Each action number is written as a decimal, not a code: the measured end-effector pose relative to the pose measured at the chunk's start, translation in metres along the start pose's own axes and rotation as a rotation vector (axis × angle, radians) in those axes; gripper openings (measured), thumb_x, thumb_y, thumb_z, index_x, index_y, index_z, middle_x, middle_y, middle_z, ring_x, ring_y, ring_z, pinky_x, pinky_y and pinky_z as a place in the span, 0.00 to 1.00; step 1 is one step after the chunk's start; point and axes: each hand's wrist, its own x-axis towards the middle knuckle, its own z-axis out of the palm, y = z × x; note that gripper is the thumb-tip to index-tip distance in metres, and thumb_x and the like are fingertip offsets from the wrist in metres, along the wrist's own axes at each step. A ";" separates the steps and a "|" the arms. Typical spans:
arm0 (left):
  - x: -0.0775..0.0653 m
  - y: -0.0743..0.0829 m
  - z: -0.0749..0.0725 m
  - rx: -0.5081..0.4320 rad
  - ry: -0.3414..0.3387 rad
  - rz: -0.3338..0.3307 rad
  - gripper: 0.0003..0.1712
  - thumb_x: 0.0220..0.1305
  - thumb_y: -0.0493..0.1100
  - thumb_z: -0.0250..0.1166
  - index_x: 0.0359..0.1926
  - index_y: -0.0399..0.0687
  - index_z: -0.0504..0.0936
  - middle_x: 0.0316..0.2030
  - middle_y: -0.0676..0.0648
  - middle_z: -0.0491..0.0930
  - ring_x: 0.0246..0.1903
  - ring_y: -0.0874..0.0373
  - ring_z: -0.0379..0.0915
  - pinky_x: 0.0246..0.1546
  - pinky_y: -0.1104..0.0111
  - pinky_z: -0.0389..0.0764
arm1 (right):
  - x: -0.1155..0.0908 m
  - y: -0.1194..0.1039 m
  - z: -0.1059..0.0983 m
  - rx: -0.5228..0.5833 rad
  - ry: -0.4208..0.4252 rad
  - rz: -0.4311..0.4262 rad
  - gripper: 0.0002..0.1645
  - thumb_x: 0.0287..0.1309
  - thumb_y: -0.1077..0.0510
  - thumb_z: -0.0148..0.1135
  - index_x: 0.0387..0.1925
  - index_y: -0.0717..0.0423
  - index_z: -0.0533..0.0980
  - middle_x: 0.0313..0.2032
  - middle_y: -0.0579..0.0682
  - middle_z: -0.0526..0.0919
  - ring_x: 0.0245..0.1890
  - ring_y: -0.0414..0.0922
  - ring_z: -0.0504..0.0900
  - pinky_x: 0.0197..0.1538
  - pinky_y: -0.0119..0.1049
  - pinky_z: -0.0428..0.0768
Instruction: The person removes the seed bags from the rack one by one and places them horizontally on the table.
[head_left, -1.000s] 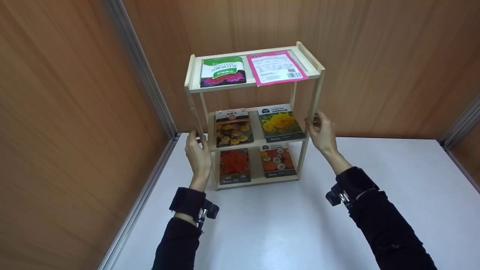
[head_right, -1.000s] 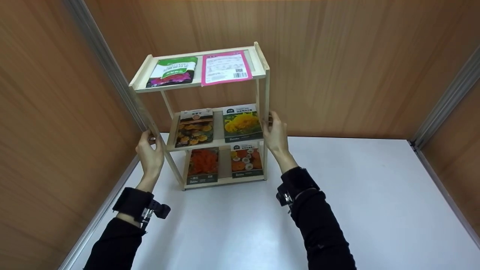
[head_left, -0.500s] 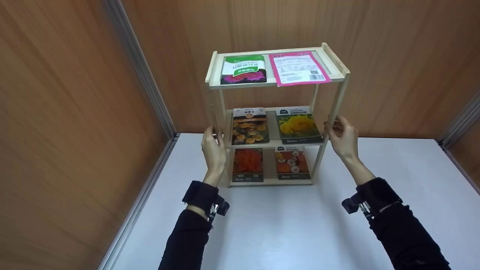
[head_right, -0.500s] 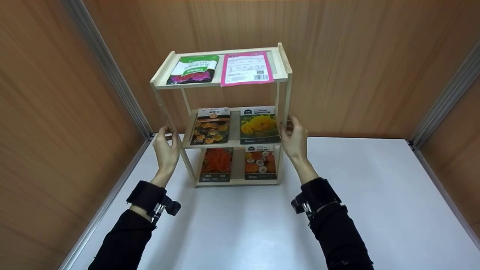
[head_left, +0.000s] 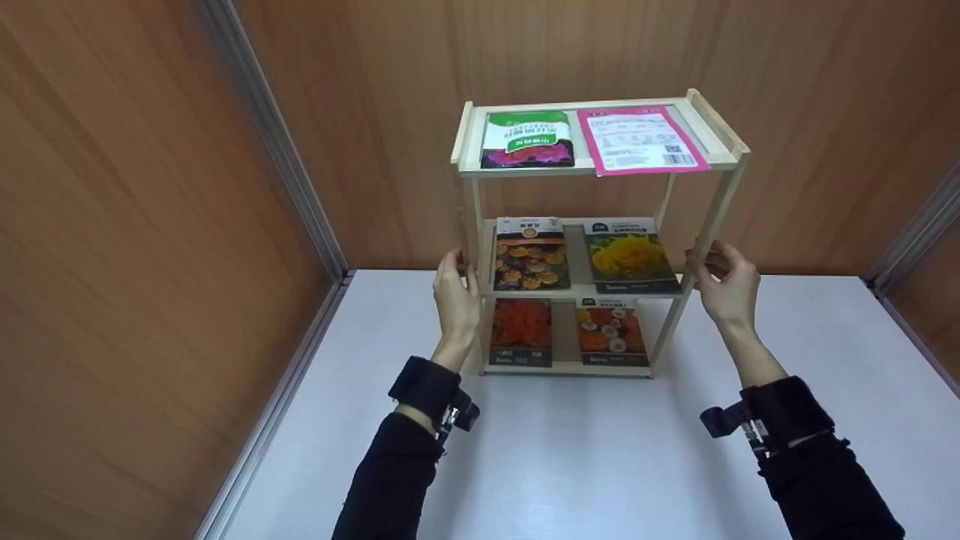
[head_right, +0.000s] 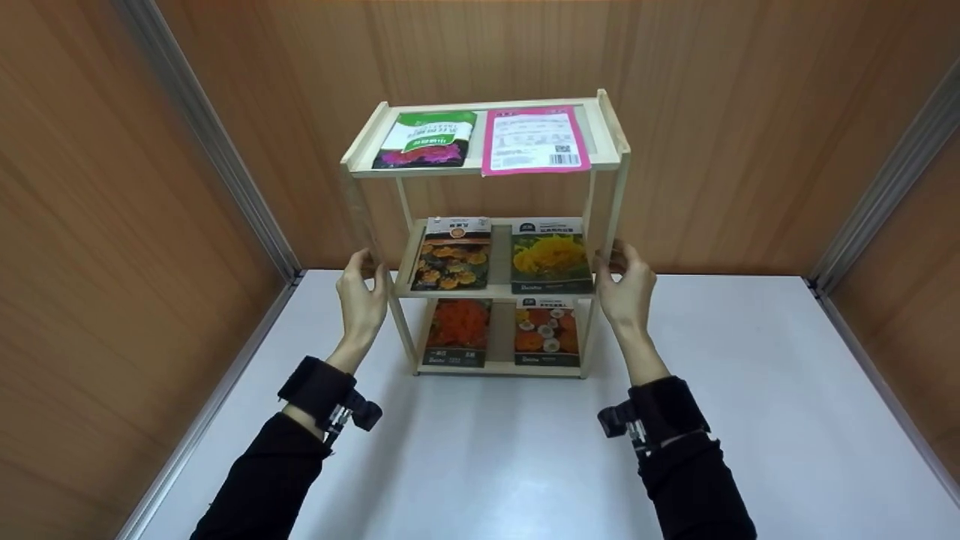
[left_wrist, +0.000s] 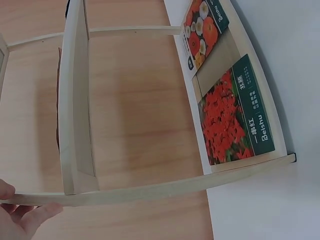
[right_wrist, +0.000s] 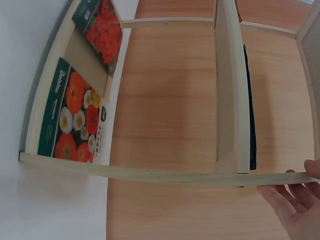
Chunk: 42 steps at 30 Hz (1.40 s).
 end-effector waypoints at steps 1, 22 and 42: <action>0.000 0.000 0.001 -0.004 -0.010 -0.005 0.14 0.58 0.29 0.55 0.47 0.28 0.71 0.41 0.36 0.74 0.42 0.48 0.72 0.43 0.65 0.73 | -0.001 -0.004 -0.001 0.006 0.005 0.005 0.15 0.53 0.69 0.56 0.44 0.72 0.72 0.37 0.65 0.79 0.33 0.33 0.77 0.29 0.25 0.77; 0.002 -0.002 -0.001 -0.023 -0.080 0.053 0.16 0.60 0.32 0.55 0.49 0.29 0.71 0.43 0.37 0.74 0.43 0.49 0.72 0.44 0.64 0.72 | 0.002 -0.001 -0.012 0.050 0.027 0.155 0.19 0.50 0.68 0.60 0.46 0.70 0.72 0.32 0.43 0.80 0.29 0.32 0.79 0.28 0.27 0.77; -0.021 0.013 -0.038 0.442 -0.272 0.182 0.16 0.53 0.38 0.63 0.42 0.35 0.75 0.36 0.43 0.76 0.35 0.53 0.74 0.28 0.66 0.77 | -0.042 -0.013 -0.005 -0.120 -0.062 0.076 0.16 0.54 0.65 0.56 0.45 0.68 0.71 0.41 0.57 0.75 0.35 0.32 0.72 0.33 0.18 0.73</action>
